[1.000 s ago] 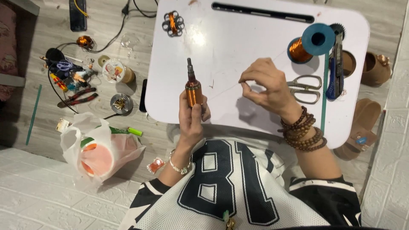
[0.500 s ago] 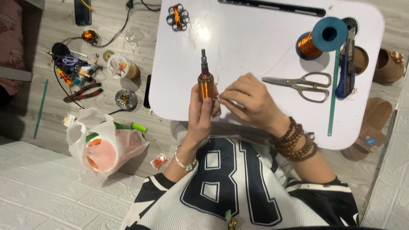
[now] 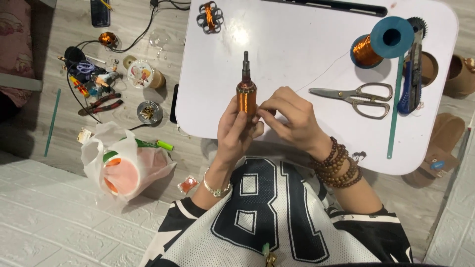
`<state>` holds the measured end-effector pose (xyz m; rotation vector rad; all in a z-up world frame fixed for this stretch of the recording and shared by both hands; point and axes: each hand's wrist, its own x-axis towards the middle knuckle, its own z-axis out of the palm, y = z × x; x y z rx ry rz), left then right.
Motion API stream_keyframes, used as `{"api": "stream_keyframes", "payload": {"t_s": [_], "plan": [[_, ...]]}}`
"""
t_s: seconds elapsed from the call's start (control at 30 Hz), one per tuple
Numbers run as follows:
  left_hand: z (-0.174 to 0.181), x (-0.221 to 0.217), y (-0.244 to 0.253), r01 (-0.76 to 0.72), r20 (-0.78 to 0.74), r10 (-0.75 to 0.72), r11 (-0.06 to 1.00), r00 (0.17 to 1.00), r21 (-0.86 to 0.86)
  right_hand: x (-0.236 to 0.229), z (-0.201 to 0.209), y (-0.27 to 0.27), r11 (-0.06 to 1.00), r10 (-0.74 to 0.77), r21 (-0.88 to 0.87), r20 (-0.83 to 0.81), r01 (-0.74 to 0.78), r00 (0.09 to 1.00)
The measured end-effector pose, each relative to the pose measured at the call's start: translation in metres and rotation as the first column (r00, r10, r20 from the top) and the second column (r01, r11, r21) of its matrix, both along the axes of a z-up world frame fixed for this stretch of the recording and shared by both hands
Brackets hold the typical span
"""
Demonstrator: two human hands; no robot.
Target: Winding thin copper wire around the poles of a motor armature by hand at a workbench.
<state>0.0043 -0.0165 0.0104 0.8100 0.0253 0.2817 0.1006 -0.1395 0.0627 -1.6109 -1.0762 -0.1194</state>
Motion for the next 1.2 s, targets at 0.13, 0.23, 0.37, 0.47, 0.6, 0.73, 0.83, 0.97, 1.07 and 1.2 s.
{"api": "stream_keyframes", "payload": {"t_s": [0.13, 0.23, 0.37, 0.47, 0.6, 0.73, 0.83, 0.97, 1.07, 1.2], "plan": [[0.004, 0.002, -0.001, -0.015, -0.034, 0.013, 0.999, 0.999, -0.05, 0.002, 0.001, 0.0, 1.0, -0.011, 0.014, -0.001, 0.011, 1.0], [0.006, 0.006, 0.0, -0.034, -0.01, 0.034, 0.999, 0.999, -0.042, 0.0, 0.001, -0.001, 1.0, -0.018, 0.019, -0.006, 0.018, 1.0], [0.01, 0.006, -0.004, -0.184, 0.02, 0.184, 0.959, 0.983, 0.214, -0.005, 0.005, -0.001, 0.999, -0.025, 0.031, -0.01, 0.026, 1.0], [-0.001, 0.006, -0.004, -0.154, 0.01, 0.154, 0.971, 0.988, 0.184, -0.003, 0.001, -0.002, 0.999, -0.043, 0.026, -0.014, 0.043, 0.999], [0.011, 0.006, -0.004, -0.139, 0.002, 0.141, 0.974, 0.99, 0.176, -0.007, 0.001, -0.007, 0.999, -0.044, 0.021, -0.042, 0.045, 0.998], [0.021, 0.007, -0.003, -0.127, 0.023, 0.125, 0.969, 0.992, 0.211, -0.009, 0.008, -0.009, 0.999, -0.03, 0.038, -0.058, 0.032, 0.998], [0.017, 0.009, -0.006, -0.139, 0.025, 0.137, 0.968, 0.99, 0.207, -0.008, 0.008, -0.01, 0.999, -0.03, 0.043, -0.061, 0.033, 0.998], [0.015, 0.005, -0.008, -0.145, 0.001, 0.148, 0.968, 0.989, 0.205, -0.011, 0.009, -0.011, 0.998, -0.04, 0.046, -0.041, 0.042, 0.998], [0.012, 0.004, -0.009, -0.138, -0.002, 0.141, 0.971, 0.99, 0.194, -0.012, 0.01, -0.012, 0.997, -0.065, 0.043, -0.035, 0.067, 0.997], [0.016, 0.002, -0.01, -0.11, 0.019, 0.109, 0.987, 0.994, 0.117, -0.013, 0.009, -0.013, 0.995, -0.088, 0.035, -0.053, 0.09, 0.995]]}}
